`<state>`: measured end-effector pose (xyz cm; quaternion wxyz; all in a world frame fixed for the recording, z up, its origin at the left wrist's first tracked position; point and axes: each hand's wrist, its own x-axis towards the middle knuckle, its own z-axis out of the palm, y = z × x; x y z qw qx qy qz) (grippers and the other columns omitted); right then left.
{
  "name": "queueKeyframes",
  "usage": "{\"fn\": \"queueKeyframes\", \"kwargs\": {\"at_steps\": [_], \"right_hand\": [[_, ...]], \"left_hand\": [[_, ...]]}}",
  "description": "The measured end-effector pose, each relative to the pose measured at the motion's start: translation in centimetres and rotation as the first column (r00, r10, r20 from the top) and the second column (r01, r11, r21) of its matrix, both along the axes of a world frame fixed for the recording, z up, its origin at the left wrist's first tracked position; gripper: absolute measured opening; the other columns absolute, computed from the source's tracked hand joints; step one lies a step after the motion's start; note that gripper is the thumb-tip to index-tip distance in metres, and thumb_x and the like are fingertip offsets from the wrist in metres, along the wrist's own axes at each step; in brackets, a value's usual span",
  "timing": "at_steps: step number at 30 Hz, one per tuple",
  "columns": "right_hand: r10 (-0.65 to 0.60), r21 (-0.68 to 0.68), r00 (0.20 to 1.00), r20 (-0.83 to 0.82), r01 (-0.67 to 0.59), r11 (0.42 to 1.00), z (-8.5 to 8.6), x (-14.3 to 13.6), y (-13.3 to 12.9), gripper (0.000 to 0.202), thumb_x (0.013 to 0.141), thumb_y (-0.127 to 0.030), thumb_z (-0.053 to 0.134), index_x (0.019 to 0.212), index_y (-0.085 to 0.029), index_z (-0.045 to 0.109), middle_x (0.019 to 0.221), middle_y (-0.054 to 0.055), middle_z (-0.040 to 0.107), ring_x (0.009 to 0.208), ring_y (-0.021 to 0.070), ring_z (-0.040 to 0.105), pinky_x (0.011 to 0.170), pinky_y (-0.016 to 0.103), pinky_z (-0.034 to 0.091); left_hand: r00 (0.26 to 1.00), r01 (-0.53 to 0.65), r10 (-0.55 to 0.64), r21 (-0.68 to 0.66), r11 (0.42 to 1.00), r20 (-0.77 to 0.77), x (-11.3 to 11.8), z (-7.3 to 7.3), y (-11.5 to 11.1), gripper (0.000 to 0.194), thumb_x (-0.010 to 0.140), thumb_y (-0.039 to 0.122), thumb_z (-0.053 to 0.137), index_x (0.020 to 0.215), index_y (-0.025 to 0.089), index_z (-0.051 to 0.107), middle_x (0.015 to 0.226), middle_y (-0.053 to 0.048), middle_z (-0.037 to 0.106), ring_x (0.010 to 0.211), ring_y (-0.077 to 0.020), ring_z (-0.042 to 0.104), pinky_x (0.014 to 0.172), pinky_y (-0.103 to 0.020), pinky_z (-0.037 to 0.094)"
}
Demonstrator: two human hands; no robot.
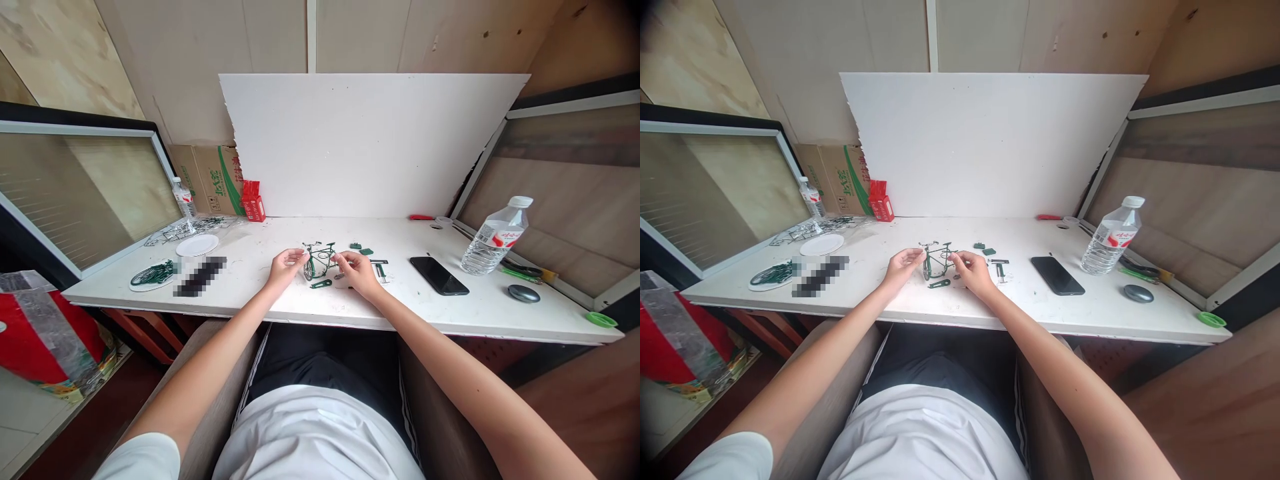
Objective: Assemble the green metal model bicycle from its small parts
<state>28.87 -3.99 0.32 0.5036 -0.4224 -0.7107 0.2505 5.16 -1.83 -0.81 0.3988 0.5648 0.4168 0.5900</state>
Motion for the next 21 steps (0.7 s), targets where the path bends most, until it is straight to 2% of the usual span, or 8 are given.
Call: {"fn": "queueKeyframes", "kwargs": {"at_steps": [2,4,7,10,15,18,21], "right_hand": [[-0.025,0.009,0.999,-0.025,0.025,1.0,0.2,0.0,-0.1,0.053,0.099,-0.068,0.058,0.093,-0.02,0.079,0.082,0.006,0.076,0.072,0.0212,0.069,0.066,0.033,0.056],[-0.04,0.03,0.998,-0.04,0.041,0.999,0.2,0.0,-0.2,0.052,0.098,-0.069,0.059,0.091,-0.021,0.08,0.082,0.006,0.077,0.076,0.0229,0.072,0.068,0.033,0.058],[-0.023,0.029,0.998,-0.051,0.024,0.999,-0.1,-0.1,-0.2,0.05,0.097,-0.068,0.062,0.096,-0.021,0.081,0.087,0.008,0.079,0.081,0.0248,0.075,0.069,0.034,0.061],[0.01,0.031,0.999,-0.038,-0.009,0.999,-0.4,-0.1,0.0,0.049,0.097,-0.067,0.062,0.1,-0.021,0.081,0.095,0.009,0.081,0.085,0.0254,0.077,0.073,0.036,0.062],[0.035,0.073,0.998,0.058,-0.04,0.997,-0.6,-0.1,0.0,0.044,0.101,-0.06,0.06,0.103,-0.022,0.081,0.102,0.009,0.082,0.096,0.026,0.077,0.074,0.034,0.06],[0.045,0.136,0.98,0.193,-0.072,0.988,-0.7,-0.2,-0.2,0.037,0.103,-0.053,0.06,0.104,-0.023,0.081,0.108,0.009,0.081,0.101,0.0261,0.075,0.071,0.033,0.059],[0.044,0.215,0.935,0.353,-0.127,0.968,-0.8,-0.5,-0.4,0.031,0.105,-0.045,0.058,0.108,-0.024,0.081,0.104,0.009,0.08,0.099,0.0254,0.073,0.076,0.035,0.059]], "left_hand": [[0.994,-0.096,0.098,0.058,0.994,-0.038,0.0,0.0,-0.1,0.044,0.074,0.048,0.09,0.1,0.017,0.073,0.106,-0.01,0.074,0.095,-0.0198,0.067,0.089,-0.032,0.051],[0.991,-0.128,0.132,0.082,0.988,-0.036,0.0,0.1,-0.2,0.042,0.072,0.046,0.091,0.095,0.018,0.07,0.095,-0.007,0.072,0.086,-0.0176,0.065,0.081,-0.03,0.05],[0.999,-0.007,0.008,0.024,1.0,-0.033,0.1,0.1,-0.5,0.042,0.073,0.05,0.09,0.09,0.017,0.07,0.082,-0.005,0.07,0.071,-0.0159,0.062,0.071,-0.03,0.05],[0.992,0.101,-0.104,-0.039,0.994,-0.072,0.2,-0.1,-0.6,0.046,0.075,0.055,0.088,0.091,0.015,0.073,0.081,-0.008,0.074,0.063,-0.0161,0.064,0.066,-0.032,0.052],[0.985,0.164,-0.166,-0.044,0.985,-0.043,0.2,-0.4,-0.4,0.048,0.077,0.052,0.088,0.102,0.013,0.076,0.1,-0.015,0.08,0.076,-0.0228,0.076,0.08,-0.039,0.06],[0.982,0.183,-0.184,-0.028,0.983,-0.035,0.3,-0.3,-0.6,0.043,0.078,0.044,0.088,0.106,0.014,0.076,0.107,-0.016,0.08,0.089,-0.0257,0.078,0.091,-0.043,0.061],[0.978,0.204,-0.205,-0.032,0.978,-0.037,0.4,-0.2,-0.7,0.041,0.075,0.033,0.088,0.108,0.014,0.073,0.116,-0.017,0.078,0.1,-0.0271,0.077,0.098,-0.043,0.06]]}}
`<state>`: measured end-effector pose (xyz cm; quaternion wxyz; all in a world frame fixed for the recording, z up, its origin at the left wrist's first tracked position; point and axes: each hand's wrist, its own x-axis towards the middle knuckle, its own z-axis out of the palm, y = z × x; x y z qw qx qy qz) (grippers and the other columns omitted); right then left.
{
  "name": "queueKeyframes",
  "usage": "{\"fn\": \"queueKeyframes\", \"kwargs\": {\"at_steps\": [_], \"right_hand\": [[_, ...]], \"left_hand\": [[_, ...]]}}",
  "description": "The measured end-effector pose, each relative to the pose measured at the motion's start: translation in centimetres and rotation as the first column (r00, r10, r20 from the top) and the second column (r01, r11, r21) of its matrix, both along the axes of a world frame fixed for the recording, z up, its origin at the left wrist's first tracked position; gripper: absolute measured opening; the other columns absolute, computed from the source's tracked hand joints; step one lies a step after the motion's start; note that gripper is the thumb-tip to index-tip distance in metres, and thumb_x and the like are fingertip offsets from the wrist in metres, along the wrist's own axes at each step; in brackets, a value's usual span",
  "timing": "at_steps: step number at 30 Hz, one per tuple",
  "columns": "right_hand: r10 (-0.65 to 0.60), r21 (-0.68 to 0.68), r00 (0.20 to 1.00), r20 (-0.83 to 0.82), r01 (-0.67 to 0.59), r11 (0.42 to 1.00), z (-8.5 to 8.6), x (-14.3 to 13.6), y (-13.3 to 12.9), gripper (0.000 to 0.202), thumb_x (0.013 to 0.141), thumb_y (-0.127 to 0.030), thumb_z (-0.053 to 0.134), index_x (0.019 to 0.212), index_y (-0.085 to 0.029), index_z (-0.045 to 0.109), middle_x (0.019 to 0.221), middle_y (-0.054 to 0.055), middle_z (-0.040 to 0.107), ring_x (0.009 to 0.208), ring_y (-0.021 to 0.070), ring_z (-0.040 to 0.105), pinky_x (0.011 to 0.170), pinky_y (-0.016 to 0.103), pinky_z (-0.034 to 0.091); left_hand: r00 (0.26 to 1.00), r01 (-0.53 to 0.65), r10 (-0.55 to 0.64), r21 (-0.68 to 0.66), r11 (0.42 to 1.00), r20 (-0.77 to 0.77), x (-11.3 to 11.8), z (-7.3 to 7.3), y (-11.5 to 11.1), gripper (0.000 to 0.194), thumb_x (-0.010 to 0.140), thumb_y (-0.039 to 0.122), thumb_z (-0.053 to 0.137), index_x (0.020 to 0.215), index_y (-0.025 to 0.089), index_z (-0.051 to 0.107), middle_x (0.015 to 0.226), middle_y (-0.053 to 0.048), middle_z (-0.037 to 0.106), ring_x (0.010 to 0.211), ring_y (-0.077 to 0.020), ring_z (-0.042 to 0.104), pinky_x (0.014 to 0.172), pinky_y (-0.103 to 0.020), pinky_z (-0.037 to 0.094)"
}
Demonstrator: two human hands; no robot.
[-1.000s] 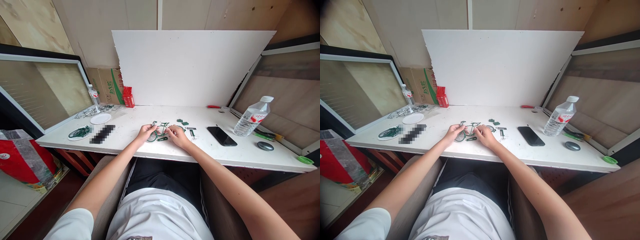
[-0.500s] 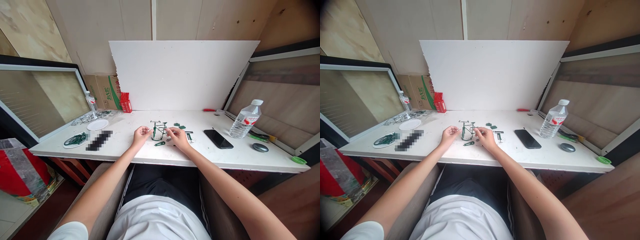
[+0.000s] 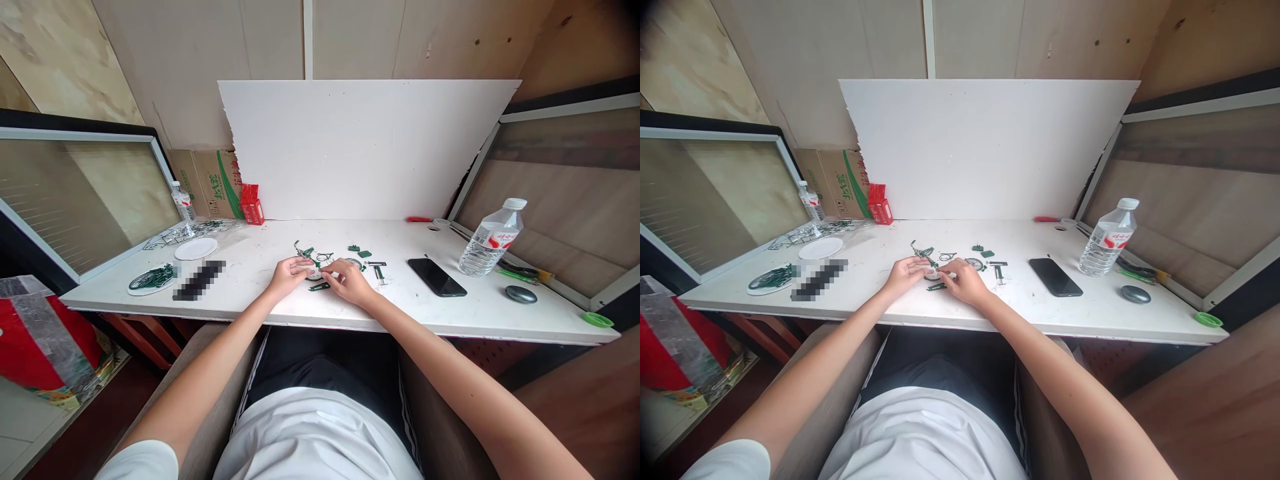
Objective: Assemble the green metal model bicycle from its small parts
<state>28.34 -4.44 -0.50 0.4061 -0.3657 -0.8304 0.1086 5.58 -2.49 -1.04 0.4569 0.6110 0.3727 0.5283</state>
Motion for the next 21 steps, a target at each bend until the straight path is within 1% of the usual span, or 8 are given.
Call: {"fn": "queueKeyframes", "kwargs": {"at_steps": [3,6,10,12,14,16,18,21], "right_hand": [[-0.002,0.107,0.995,0.102,-0.009,0.994,-0.1,-0.3,-0.2,0.028,0.107,-0.039,0.057,0.111,-0.024,0.08,0.101,0.01,0.079,0.1,0.026,0.071,0.084,0.038,0.058],[-0.029,0.155,0.988,0.154,0.004,0.988,-0.2,-0.4,-0.4,0.028,0.108,-0.037,0.055,0.115,-0.024,0.079,0.102,0.01,0.078,0.103,0.0268,0.07,0.085,0.039,0.058],[-0.061,0.135,0.985,0.163,0.039,0.99,-0.4,-0.3,-0.3,0.025,0.106,-0.036,0.059,0.12,-0.023,0.076,0.106,0.011,0.077,0.103,0.0264,0.071,0.082,0.038,0.058],[-0.058,0.138,0.984,0.169,0.035,0.99,-0.4,-0.3,-0.2,0.023,0.106,-0.034,0.06,0.119,-0.024,0.076,0.108,0.011,0.077,0.105,0.0265,0.07,0.084,0.039,0.058],[-0.051,0.152,0.981,0.186,0.023,0.988,-0.4,-0.3,-0.2,0.021,0.106,-0.033,0.06,0.115,-0.024,0.077,0.107,0.01,0.077,0.107,0.0269,0.069,0.086,0.039,0.058],[-0.053,0.163,0.979,0.198,0.02,0.986,-0.3,-0.4,-0.2,0.02,0.106,-0.031,0.059,0.111,-0.023,0.077,0.107,0.01,0.077,0.108,0.0274,0.068,0.087,0.039,0.058],[-0.06,0.163,0.978,0.199,0.027,0.986,-0.3,-0.4,-0.2,0.02,0.106,-0.031,0.059,0.111,-0.023,0.077,0.107,0.011,0.076,0.108,0.028,0.067,0.086,0.04,0.058],[-0.068,0.161,0.978,0.198,0.036,0.986,-0.2,-0.5,-0.2,0.02,0.105,-0.031,0.06,0.111,-0.023,0.077,0.107,0.011,0.076,0.107,0.0285,0.066,0.083,0.04,0.058]], "left_hand": [[0.997,0.072,-0.072,-0.002,0.997,0.032,-0.2,-0.2,0.2,0.052,0.071,0.022,0.085,0.12,0.014,0.069,0.123,-0.018,0.076,0.103,-0.0273,0.077,0.098,-0.043,0.059],[0.982,0.172,-0.168,-0.037,0.984,0.088,-0.7,-0.5,0.6,0.06,0.069,0.02,0.078,0.128,0.016,0.067,0.129,-0.018,0.074,0.108,-0.0288,0.075,0.094,-0.04,0.059],[0.958,0.24,-0.219,-0.093,0.966,0.186,-1.0,-0.2,0.8,0.053,0.076,0.038,0.07,0.125,0.017,0.071,0.133,-0.018,0.073,0.107,-0.0303,0.075,0.09,-0.04,0.058],[0.96,0.216,-0.184,-0.14,0.966,0.21,-0.9,0.1,0.8,0.056,0.083,0.058,0.064,0.119,0.016,0.073,0.132,-0.019,0.074,0.104,-0.0303,0.076,0.088,-0.04,0.058],[0.971,0.158,-0.114,-0.208,0.965,0.211,-0.7,0.4,0.8,0.074,0.088,0.079,0.049,0.113,0.014,0.074,0.127,-0.021,0.075,0.101,-0.0309,0.076,0.085,-0.04,0.058],[0.979,0.088,-0.038,-0.248,0.965,0.2,-0.6,0.5,0.9,0.086,0.087,0.089,0.042,0.109,0.012,0.074,0.123,-0.023,0.077,0.1,-0.0315,0.077,0.083,-0.039,0.057],[0.982,0.047,0.001,-0.252,0.967,0.187,-0.6,0.4,1.0,0.08,0.088,0.085,0.05,0.11,0.012,0.073,0.121,-0.023,0.078,0.098,-0.0305,0.078,0.083,-0.037,0.057],[0.983,0.046,-0.003,-0.234,0.971,0.182,-0.6,0.2,1.1,0.063,0.09,0.07,0.061,0.113,0.013,0.07,0.12,-0.021,0.079,0.095,-0.0279,0.079,0.083,-0.035,0.056]]}}
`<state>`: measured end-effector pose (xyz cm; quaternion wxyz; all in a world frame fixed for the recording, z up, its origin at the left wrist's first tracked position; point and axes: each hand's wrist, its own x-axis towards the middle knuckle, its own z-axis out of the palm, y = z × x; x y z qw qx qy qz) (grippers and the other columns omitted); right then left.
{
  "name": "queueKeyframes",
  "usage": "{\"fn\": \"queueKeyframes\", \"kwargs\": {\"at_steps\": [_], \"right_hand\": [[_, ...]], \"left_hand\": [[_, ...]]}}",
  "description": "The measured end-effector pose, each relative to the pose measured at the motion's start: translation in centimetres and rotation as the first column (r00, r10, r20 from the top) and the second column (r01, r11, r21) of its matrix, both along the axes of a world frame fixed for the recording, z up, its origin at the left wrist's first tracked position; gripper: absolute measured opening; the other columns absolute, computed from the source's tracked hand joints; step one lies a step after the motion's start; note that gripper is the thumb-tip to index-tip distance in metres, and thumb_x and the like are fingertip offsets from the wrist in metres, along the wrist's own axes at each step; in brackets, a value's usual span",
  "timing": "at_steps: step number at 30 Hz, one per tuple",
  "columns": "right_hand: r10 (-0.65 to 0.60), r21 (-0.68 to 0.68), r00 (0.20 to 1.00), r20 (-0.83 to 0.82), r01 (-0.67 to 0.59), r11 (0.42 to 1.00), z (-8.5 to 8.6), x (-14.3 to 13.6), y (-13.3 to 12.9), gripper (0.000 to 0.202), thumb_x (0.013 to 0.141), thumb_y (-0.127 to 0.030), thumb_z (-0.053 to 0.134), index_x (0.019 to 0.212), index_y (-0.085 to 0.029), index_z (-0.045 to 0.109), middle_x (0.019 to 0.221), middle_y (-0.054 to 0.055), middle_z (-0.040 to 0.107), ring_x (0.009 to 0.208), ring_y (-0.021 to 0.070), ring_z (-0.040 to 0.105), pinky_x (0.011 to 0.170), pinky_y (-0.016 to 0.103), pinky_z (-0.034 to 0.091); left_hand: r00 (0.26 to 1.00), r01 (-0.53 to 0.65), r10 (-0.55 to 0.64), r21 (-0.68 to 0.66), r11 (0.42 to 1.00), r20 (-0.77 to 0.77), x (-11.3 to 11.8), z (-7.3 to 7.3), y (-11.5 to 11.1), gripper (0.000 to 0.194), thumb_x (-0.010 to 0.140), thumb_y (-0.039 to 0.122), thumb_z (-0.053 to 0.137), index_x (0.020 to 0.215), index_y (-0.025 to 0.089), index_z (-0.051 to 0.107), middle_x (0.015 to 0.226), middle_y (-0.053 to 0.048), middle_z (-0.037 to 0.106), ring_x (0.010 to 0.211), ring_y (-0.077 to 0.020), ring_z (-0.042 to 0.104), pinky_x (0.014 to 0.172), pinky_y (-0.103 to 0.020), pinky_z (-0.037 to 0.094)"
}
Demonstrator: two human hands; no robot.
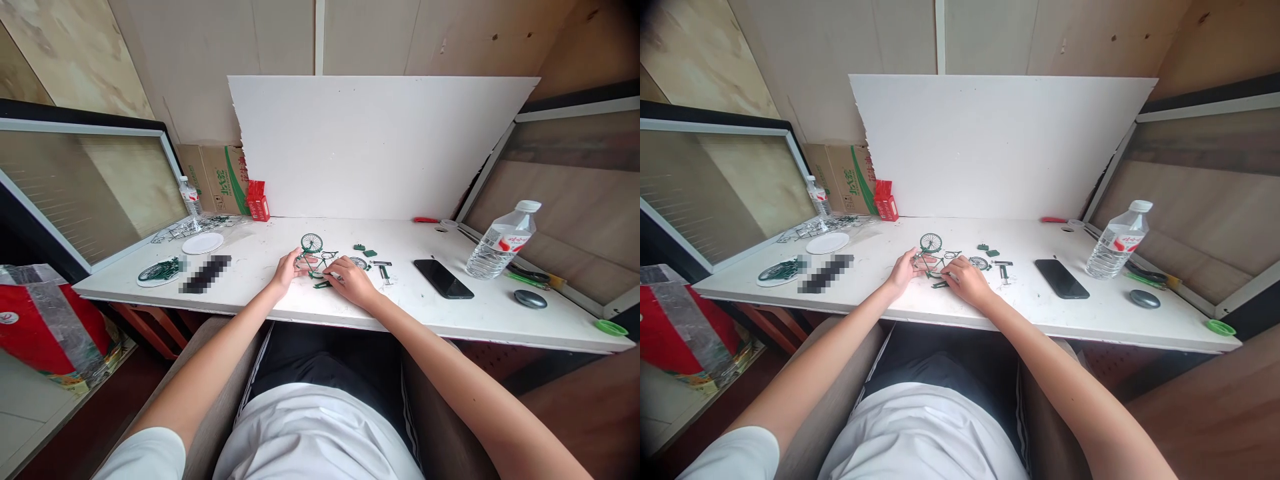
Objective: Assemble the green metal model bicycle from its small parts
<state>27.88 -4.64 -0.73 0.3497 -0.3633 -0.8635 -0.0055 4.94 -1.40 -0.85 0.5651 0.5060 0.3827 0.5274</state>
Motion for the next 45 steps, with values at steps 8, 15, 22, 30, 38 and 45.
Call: {"fn": "queueKeyframes", "kwargs": {"at_steps": [8,15,22,30,38,45], "right_hand": [[0.001,0.003,1.0,0.031,-0.001,1.0,0.17,-0.05,-0.23,0.018,0.104,-0.03,0.061,0.108,-0.023,0.077,0.103,0.011,0.075,0.104,0.0284,0.065,0.082,0.039,0.057],[0.011,-0.01,0.998,0.055,-0.01,1.0,0.42,-0.09,-0.35,0.016,0.102,-0.027,0.062,0.107,-0.022,0.077,0.1,0.012,0.074,0.102,0.0282,0.065,0.083,0.038,0.057],[-0.005,-0.015,0.999,0.048,0.006,1.0,0.27,-0.11,-0.34,0.014,0.101,-0.024,0.062,0.109,-0.022,0.074,0.102,0.01,0.074,0.105,0.028,0.064,0.084,0.037,0.056],[-0.027,-0.002,0.999,0.022,0.028,1.0,0.12,-0.06,0.08,0.019,0.103,-0.016,0.054,0.114,-0.022,0.069,0.109,0.01,0.073,0.107,0.0287,0.062,0.088,0.041,0.055],[-0.004,0.043,1.0,-0.004,0.004,0.999,0.11,0.0,0.22,0.024,0.103,-0.012,0.047,0.116,-0.022,0.064,0.111,0.011,0.072,0.105,0.0297,0.06,0.091,0.044,0.053],[-0.042,0.063,0.995,-0.092,0.048,0.997,-0.26,0.1,0.38,0.036,0.101,-0.01,0.042,0.134,-0.021,0.051,0.117,0.014,0.069,0.112,0.0311,0.062,0.094,0.045,0.053]], "left_hand": [[0.999,0.037,-0.036,0.064,0.997,-0.016,0.02,-0.04,-0.15,0.064,0.09,0.072,0.062,0.111,0.013,0.072,0.121,-0.02,0.078,0.09,-0.0247,0.077,0.076,-0.032,0.054],[0.994,0.083,-0.073,0.127,0.988,-0.082,0.16,0.18,-0.77,0.058,0.088,0.064,0.071,0.112,0.012,0.072,0.126,-0.02,0.075,0.091,-0.0224,0.073,0.075,-0.031,0.053],[0.994,0.032,-0.023,0.089,0.995,-0.106,0.45,0.07,-0.79,0.056,0.081,0.052,0.082,0.118,0.012,0.072,0.125,-0.018,0.076,0.092,-0.0216,0.07,0.073,-0.032,0.053],[0.996,-0.004,0.009,0.056,0.998,-0.092,0.51,0.18,-0.87,0.056,0.083,0.05,0.081,0.123,0.012,0.068,0.123,-0.017,0.077,0.079,-0.0169,0.071,0.072,-0.03,0.055],[0.996,-0.042,0.048,0.078,0.996,-0.081,0.5,0.13,-0.88,0.036,0.086,0.044,0.079,0.103,0.015,0.067,0.102,-0.011,0.077,0.07,-0.0128,0.067,0.066,-0.026,0.053],[0.992,-0.092,0.098,0.079,0.993,-0.075,0.44,-0.04,-0.54,0.033,0.089,0.04,0.078,0.107,0.015,0.067,0.092,-0.007,0.074,0.068,-0.0134,0.07,0.061,-0.023,0.05]]}}
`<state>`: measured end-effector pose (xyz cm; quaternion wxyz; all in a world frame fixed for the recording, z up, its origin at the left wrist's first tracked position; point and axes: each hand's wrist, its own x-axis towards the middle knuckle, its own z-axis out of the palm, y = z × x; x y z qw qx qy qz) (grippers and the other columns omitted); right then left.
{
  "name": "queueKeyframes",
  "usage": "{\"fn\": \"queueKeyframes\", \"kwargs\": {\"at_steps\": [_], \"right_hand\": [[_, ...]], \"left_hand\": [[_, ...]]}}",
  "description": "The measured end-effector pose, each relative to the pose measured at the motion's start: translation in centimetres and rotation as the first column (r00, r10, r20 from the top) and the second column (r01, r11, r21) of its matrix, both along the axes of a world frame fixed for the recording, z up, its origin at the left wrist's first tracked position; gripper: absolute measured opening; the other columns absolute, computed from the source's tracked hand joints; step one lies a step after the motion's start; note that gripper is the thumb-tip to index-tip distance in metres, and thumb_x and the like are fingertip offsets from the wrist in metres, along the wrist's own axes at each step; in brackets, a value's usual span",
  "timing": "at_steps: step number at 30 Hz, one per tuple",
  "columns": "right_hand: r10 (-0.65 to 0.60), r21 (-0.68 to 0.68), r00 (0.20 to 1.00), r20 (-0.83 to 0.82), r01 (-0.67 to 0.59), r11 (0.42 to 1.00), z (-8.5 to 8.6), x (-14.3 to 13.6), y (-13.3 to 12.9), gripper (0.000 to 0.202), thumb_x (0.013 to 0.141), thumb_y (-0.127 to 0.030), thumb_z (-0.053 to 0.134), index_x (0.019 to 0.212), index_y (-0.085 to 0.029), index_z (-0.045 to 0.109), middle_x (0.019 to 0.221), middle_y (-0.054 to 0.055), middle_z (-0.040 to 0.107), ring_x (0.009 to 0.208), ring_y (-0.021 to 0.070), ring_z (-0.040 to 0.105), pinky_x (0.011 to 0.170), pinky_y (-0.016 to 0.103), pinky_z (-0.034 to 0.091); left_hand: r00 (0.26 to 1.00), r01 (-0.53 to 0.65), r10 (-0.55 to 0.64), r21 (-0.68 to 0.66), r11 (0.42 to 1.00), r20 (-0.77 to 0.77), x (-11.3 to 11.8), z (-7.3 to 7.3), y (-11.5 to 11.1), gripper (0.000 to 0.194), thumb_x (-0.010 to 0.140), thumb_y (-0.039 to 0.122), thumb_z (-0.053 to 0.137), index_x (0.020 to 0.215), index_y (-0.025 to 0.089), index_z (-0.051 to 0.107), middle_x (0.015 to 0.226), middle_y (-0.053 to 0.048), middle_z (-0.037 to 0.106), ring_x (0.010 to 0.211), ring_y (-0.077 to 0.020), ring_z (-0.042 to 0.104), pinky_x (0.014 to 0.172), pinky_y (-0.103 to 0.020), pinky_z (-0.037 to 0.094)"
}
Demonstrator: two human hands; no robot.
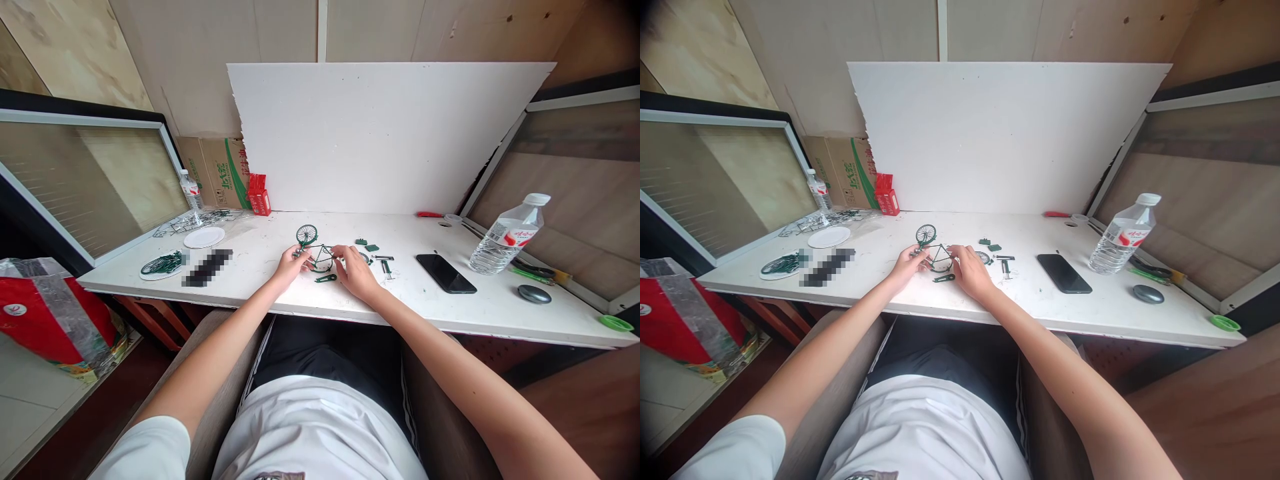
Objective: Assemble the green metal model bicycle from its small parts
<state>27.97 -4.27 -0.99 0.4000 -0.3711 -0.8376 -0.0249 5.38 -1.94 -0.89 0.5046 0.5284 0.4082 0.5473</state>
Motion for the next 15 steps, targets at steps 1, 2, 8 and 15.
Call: {"fn": "queueKeyframes", "kwargs": {"at_steps": [1,2,8,15], "right_hand": [[-0.014,0.001,1.0,-0.005,0.014,1.0,-0.03,0.0,0.02,0.038,0.1,-0.011,0.043,0.137,-0.02,0.048,0.115,0.014,0.069,0.111,0.0312,0.062,0.094,0.045,0.053],[-0.03,0.001,1.0,-0.01,0.03,1.0,-0.04,0.01,0.04,0.04,0.099,-0.012,0.044,0.139,-0.019,0.046,0.113,0.013,0.069,0.11,0.0313,0.063,0.093,0.045,0.052],[-0.076,-0.082,0.997,0.029,0.078,0.994,0.16,0.0,-0.11,0.029,0.092,-0.015,0.056,0.121,-0.02,0.057,0.1,0.009,0.072,0.097,0.0288,0.063,0.089,0.042,0.049],[0.1,-0.152,0.98,0.174,-0.073,0.986,0.68,-0.31,-0.64,0.015,0.1,-0.034,0.065,0.094,-0.021,0.071,0.093,0.009,0.074,0.099,0.028,0.061,0.092,0.042,0.046]], "left_hand": [[1.0,-0.011,0.011,0.003,1.0,0.009,-0.01,-0.02,0.07,0.032,0.09,0.039,0.078,0.108,0.015,0.067,0.09,-0.006,0.073,0.067,-0.013,0.07,0.06,-0.023,0.05],[1.0,-0.024,0.024,0.008,1.0,0.018,-0.01,-0.03,0.12,0.032,0.09,0.039,0.078,0.109,0.015,0.066,0.088,-0.005,0.072,0.065,-0.0124,0.069,0.06,-0.023,0.049],[0.994,-0.105,0.104,0.035,0.994,0.026,-0.02,-0.03,0.32,0.029,0.095,0.038,0.074,0.111,0.016,0.064,0.087,-0.003,0.07,0.061,-0.01,0.067,0.056,-0.021,0.047],[0.987,-0.161,0.162,0.053,0.986,-0.022,-0.04,-0.02,0.28,0.029,0.095,0.04,0.074,0.106,0.017,0.061,0.088,-0.004,0.072,0.061,-0.0095,0.068,0.057,-0.02,0.049]]}}
